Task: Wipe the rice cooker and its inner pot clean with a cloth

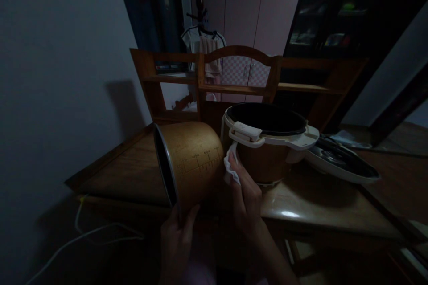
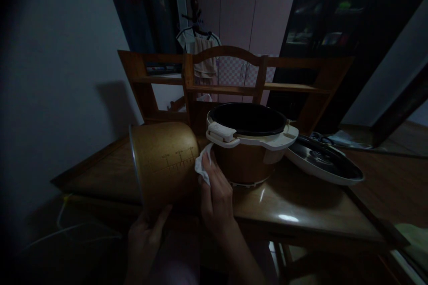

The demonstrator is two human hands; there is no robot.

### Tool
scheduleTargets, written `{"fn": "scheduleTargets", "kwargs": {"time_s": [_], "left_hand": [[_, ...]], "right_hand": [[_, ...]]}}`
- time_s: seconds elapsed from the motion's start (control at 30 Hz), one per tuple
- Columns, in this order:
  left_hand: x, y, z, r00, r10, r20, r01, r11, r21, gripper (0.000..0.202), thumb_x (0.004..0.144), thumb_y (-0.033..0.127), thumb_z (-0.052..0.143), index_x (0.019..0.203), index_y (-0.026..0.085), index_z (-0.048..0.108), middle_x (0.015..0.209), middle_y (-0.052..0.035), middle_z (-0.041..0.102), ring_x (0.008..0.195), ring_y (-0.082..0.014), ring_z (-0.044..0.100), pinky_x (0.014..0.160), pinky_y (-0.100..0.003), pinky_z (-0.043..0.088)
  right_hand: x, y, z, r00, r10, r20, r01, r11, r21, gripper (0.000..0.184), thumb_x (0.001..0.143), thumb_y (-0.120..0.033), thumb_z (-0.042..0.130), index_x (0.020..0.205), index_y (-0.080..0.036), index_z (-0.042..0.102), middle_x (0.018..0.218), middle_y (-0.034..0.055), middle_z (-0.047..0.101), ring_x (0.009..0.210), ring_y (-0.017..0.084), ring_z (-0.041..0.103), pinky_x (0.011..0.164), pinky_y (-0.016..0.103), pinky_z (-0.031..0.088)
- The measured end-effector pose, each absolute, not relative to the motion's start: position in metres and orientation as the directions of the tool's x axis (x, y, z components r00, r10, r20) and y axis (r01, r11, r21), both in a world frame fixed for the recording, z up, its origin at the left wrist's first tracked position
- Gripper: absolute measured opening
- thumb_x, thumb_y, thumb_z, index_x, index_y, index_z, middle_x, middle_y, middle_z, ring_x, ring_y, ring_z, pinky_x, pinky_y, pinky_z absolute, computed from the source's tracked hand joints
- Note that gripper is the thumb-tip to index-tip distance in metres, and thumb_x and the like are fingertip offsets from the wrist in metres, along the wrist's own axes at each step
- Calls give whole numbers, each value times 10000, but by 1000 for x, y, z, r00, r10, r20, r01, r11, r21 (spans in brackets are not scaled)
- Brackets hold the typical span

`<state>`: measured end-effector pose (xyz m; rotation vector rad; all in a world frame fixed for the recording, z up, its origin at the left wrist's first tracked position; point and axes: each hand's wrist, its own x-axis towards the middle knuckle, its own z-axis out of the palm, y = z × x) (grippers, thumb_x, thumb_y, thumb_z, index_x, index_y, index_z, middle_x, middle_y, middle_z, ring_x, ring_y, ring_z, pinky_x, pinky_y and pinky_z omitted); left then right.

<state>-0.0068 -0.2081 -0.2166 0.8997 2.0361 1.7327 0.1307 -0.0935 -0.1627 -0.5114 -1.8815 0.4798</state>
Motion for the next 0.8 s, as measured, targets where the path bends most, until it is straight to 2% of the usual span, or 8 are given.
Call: {"fn": "scheduleTargets", "kwargs": {"time_s": [0.13, 0.23, 0.37, 0.6, 0.8], "left_hand": [[-6, -208, -220, -739, 644, 199, 312, 66, 948, 432, 777, 571, 644, 964, 186, 698, 1029, -100, 749, 1010, -296, 682, 868, -361, 528], [-5, -208, -223, -736, 649, 195, 309, 65, 949, 419, 800, 547, 637, 1017, 194, 697, 1054, -88, 744, 1042, -285, 671, 899, -354, 512], [-4, -207, -221, -741, 641, 201, 294, 40, 955, 463, 804, 538, 643, 1099, 183, 684, 1103, -102, 729, 1074, -282, 659, 940, -357, 494], [-1, -205, -213, -761, 624, 176, 262, 48, 964, 452, 783, 565, 645, 1020, 183, 696, 1068, -105, 737, 1052, -297, 667, 905, -369, 512], [-2, -205, -214, -750, 639, 168, 245, 32, 969, 473, 773, 587, 643, 1012, 181, 689, 1053, -103, 739, 1037, -292, 671, 901, -361, 510]], "right_hand": [[125, -89, -142, -411, 503, 760, 112, 856, -506, 494, 1014, -181, 315, 1503, -238, 350, 1540, 28, 357, 1447, 246, 268, 1179, 484, 315], [123, -89, -138, -448, 478, 756, 119, 869, -480, 505, 1006, -163, 322, 1506, -235, 345, 1544, 24, 348, 1452, 245, 253, 1179, 478, 319], [127, -91, -149, -436, 491, 755, 132, 864, -486, 523, 998, -150, 338, 1514, -237, 324, 1538, 21, 361, 1454, 250, 247, 1174, 485, 323], [135, -101, -179, -416, 534, 736, 137, 837, -530, 486, 1009, -173, 341, 1492, -226, 374, 1544, 50, 350, 1433, 265, 305, 1164, 506, 325], [134, -102, -180, -399, 558, 727, 135, 821, -555, 470, 1025, -202, 320, 1490, -237, 376, 1545, 39, 349, 1436, 255, 298, 1172, 505, 305]]}}
